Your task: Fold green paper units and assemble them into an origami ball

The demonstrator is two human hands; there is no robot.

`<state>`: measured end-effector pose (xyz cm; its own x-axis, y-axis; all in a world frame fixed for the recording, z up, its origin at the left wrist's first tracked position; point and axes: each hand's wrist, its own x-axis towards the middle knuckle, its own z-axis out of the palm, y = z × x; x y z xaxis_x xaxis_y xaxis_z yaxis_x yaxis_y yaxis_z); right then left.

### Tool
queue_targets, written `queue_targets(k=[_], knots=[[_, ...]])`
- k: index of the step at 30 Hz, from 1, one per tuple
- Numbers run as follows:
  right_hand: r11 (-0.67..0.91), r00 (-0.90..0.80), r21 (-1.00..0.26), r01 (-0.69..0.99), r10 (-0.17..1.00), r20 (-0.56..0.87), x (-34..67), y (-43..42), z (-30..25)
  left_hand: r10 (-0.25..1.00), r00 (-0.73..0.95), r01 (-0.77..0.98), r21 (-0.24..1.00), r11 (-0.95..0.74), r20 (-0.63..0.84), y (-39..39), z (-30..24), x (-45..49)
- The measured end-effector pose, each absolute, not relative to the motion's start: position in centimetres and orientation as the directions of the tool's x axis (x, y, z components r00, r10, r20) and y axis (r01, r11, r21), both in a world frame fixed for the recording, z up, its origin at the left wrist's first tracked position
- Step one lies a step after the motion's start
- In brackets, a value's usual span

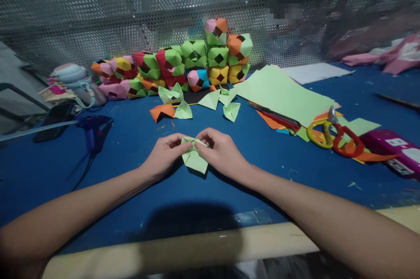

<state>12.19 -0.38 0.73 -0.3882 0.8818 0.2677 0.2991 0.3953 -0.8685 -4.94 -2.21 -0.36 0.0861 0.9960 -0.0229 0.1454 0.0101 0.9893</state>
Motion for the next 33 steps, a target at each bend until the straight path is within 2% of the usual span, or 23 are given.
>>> queue_targets(k=[5, 15, 23, 33], knots=[[0.332, -0.368, -0.892, 0.307, 0.906, 0.211, 12.23, -0.49, 0.87, 1.0, 0.018, 0.121, 0.993, -0.012, 0.009, -1.93, -0.95, -5.23], [0.309, -0.346, -0.9, 0.308, 0.917, 0.197, 12.28, -0.32, 0.41, 0.999, 0.026, -0.053, 0.998, 0.034, -0.033, -1.43, -1.27, -5.07], [0.384, -0.395, -0.856, 0.345, 0.887, 0.239, 12.33, -0.3, 0.65, 1.0, 0.015, 0.122, 0.992, -0.005, 0.003, -1.87, -0.86, -5.12], [0.554, -0.433, -0.747, 0.368, 0.813, 0.389, 12.49, 0.0, 0.33, 0.999, 0.044, 0.256, 0.967, -0.012, 0.001, -2.07, -0.42, -4.81]])
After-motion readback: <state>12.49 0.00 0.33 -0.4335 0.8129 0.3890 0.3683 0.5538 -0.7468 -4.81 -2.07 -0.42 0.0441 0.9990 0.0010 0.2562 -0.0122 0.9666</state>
